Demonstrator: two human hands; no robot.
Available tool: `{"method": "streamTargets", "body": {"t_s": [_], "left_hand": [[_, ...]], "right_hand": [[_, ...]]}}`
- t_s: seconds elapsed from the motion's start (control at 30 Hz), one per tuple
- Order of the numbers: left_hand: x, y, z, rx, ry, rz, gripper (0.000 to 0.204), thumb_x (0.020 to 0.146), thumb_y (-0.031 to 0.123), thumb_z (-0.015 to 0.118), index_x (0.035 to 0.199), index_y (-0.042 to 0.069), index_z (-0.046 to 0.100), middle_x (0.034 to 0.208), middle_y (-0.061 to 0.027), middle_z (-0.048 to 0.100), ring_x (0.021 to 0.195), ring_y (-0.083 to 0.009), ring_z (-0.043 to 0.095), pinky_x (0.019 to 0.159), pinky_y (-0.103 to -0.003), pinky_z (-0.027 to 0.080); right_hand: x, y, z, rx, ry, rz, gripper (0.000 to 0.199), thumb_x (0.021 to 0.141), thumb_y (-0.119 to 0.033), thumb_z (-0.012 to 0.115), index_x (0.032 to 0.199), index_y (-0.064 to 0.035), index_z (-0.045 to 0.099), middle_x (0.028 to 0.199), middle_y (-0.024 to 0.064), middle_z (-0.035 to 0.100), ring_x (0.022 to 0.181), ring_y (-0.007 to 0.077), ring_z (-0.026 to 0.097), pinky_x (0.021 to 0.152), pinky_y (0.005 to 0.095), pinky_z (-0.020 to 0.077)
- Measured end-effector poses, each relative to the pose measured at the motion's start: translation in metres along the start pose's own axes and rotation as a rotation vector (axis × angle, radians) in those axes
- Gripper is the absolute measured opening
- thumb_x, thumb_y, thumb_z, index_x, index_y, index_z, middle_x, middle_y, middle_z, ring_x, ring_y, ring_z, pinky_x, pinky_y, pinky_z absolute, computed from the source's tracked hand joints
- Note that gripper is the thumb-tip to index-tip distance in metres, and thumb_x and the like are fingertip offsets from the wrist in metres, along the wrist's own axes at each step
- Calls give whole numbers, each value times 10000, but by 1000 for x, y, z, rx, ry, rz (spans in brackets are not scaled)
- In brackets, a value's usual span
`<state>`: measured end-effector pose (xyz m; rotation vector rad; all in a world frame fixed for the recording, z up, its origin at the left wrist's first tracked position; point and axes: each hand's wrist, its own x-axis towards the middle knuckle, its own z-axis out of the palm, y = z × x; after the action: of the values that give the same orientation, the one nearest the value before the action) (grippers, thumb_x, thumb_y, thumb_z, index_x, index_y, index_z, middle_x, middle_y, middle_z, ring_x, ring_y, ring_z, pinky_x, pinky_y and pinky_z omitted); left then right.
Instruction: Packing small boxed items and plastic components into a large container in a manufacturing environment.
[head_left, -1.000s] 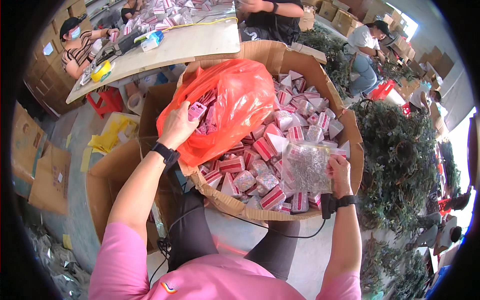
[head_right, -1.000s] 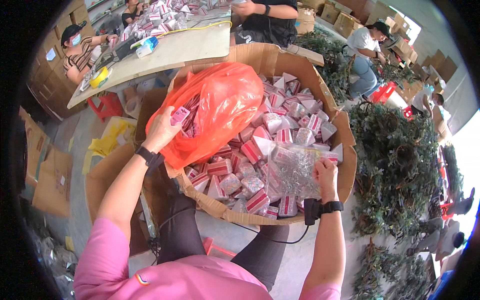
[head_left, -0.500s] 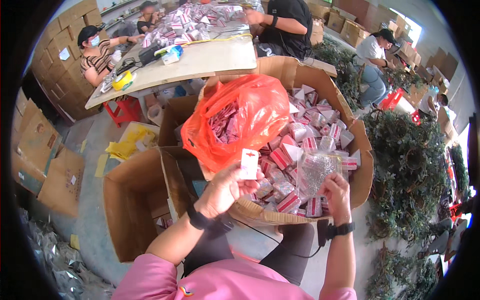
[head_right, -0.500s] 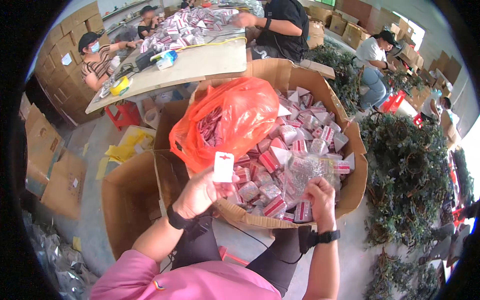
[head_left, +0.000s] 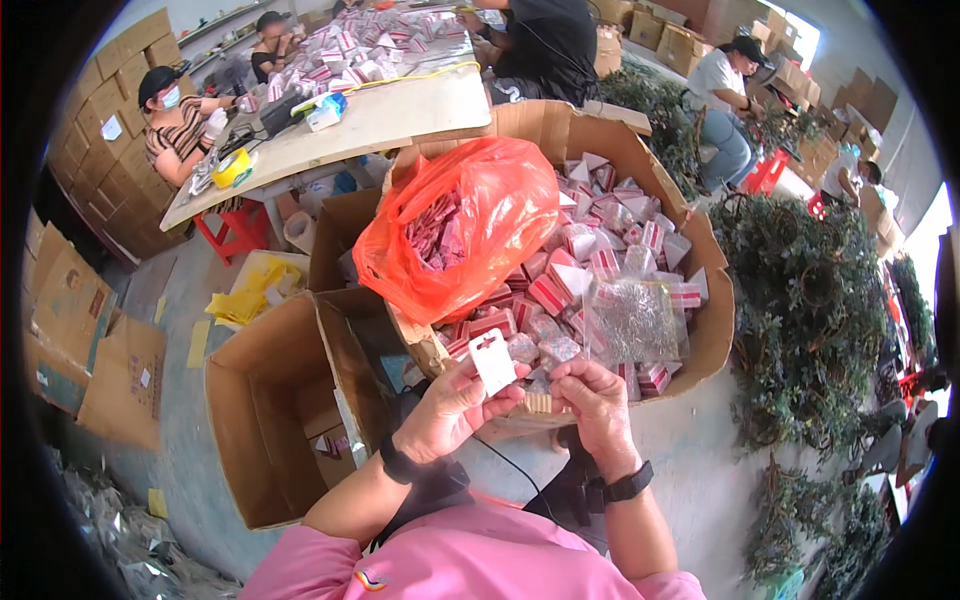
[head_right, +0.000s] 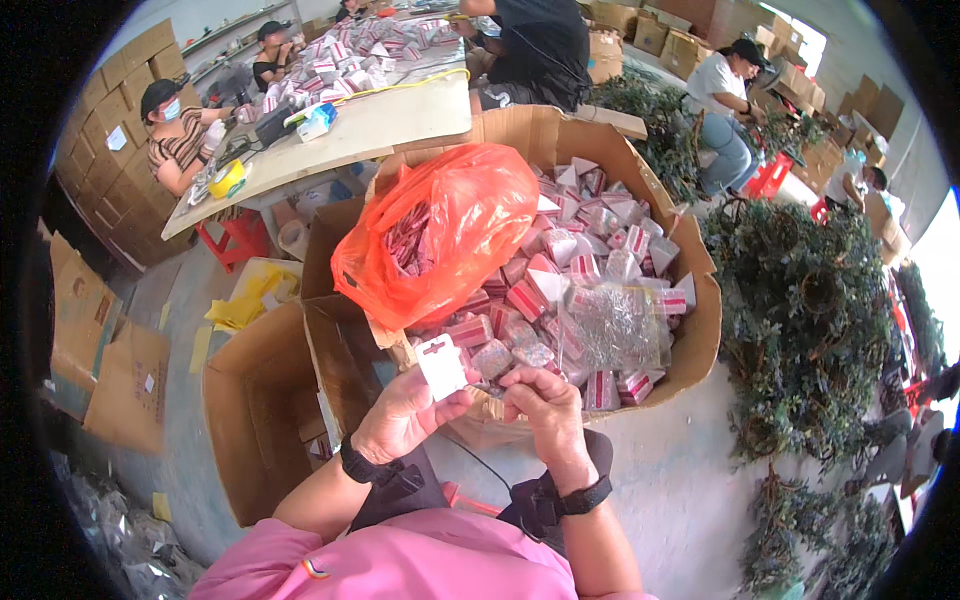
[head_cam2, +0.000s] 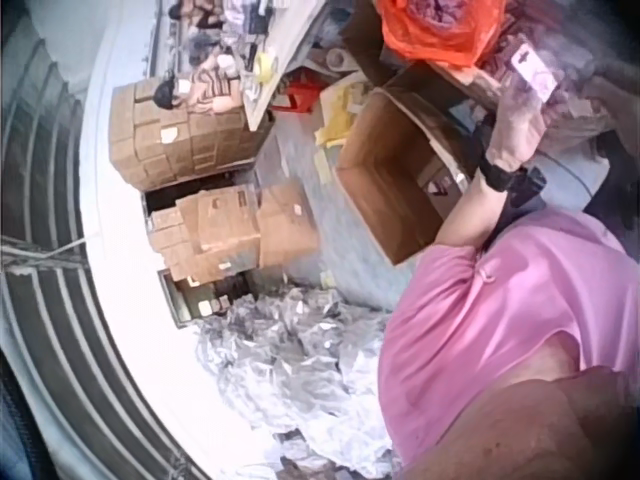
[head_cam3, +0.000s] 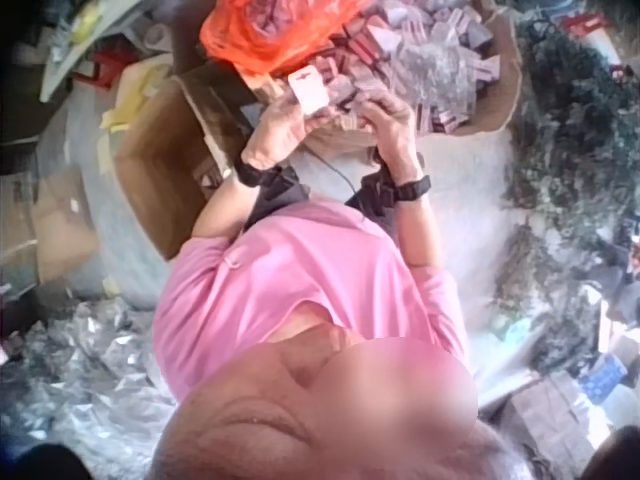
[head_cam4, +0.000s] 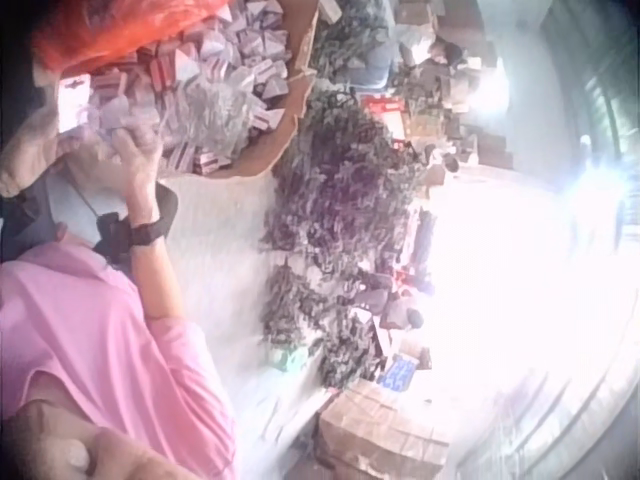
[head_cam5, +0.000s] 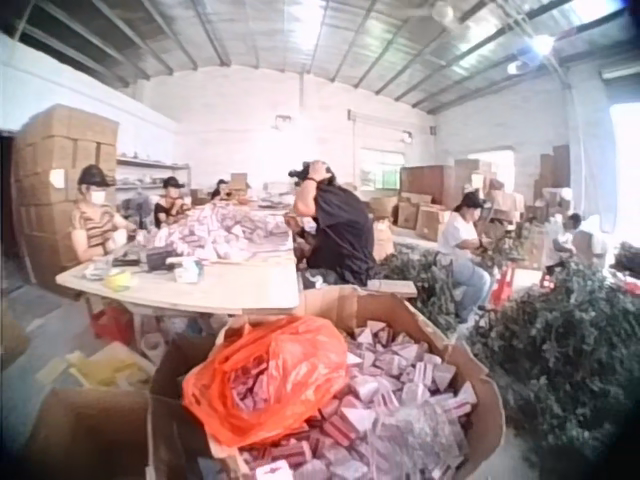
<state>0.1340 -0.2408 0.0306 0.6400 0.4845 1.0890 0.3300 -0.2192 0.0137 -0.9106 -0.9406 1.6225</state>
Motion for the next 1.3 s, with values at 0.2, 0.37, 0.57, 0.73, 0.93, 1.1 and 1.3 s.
{"method": "streamTargets", "body": {"t_s": [0.2,0.37,0.57,0.73,0.93,1.1,1.3], "left_hand": [[-6,-15,-14,-83,5,-10,499,847,216,580,1270,52,373,1197,-93,484,1019,-191,542,899,-327,432],[-6,-24,-13,-35,108,23,460,894,283,496,1279,71,359,1174,-79,485,992,-194,538,898,-362,413],[-2,-37,-8,17,132,106,462,916,342,440,1274,67,343,1180,-81,454,1035,-184,503,903,-355,407],[-3,-45,-3,280,167,203,486,928,381,389,1281,52,332,1189,-91,442,1076,-169,459,905,-335,396],[-3,-49,-5,95,210,150,508,895,406,445,1267,69,372,1192,-89,481,1100,-202,461,925,-370,357],[-12,-42,-21,-154,160,-38,414,867,346,510,1187,90,452,1174,-59,512,1060,-205,489,876,-371,392],[-18,-39,-30,663,447,195,322,818,127,584,1113,73,464,1019,-55,529,921,-202,525,814,-347,440]], "right_hand": [[-7,6,9,-341,-45,-328,44,798,-30,584,782,-24,626,724,-21,569,663,63,505,594,203,414],[-15,13,19,-140,51,-75,44,793,-22,582,824,-23,614,707,-12,565,616,67,500,577,204,414],[-12,34,28,40,108,-35,23,812,-17,563,832,-28,559,713,40,602,616,97,567,575,212,448],[-11,34,43,132,161,73,21,825,-30,556,828,-23,536,731,61,607,599,106,572,561,208,456],[-5,33,36,565,23,220,87,820,-127,606,796,-62,554,897,51,598,711,121,576,624,270,472],[-5,30,30,625,-39,146,66,816,-129,602,795,-81,562,1003,74,596,846,135,555,737,259,445],[-4,35,24,605,-23,158,63,835,-122,573,805,-78,540,973,113,614,777,148,572,761,255,450]]}}
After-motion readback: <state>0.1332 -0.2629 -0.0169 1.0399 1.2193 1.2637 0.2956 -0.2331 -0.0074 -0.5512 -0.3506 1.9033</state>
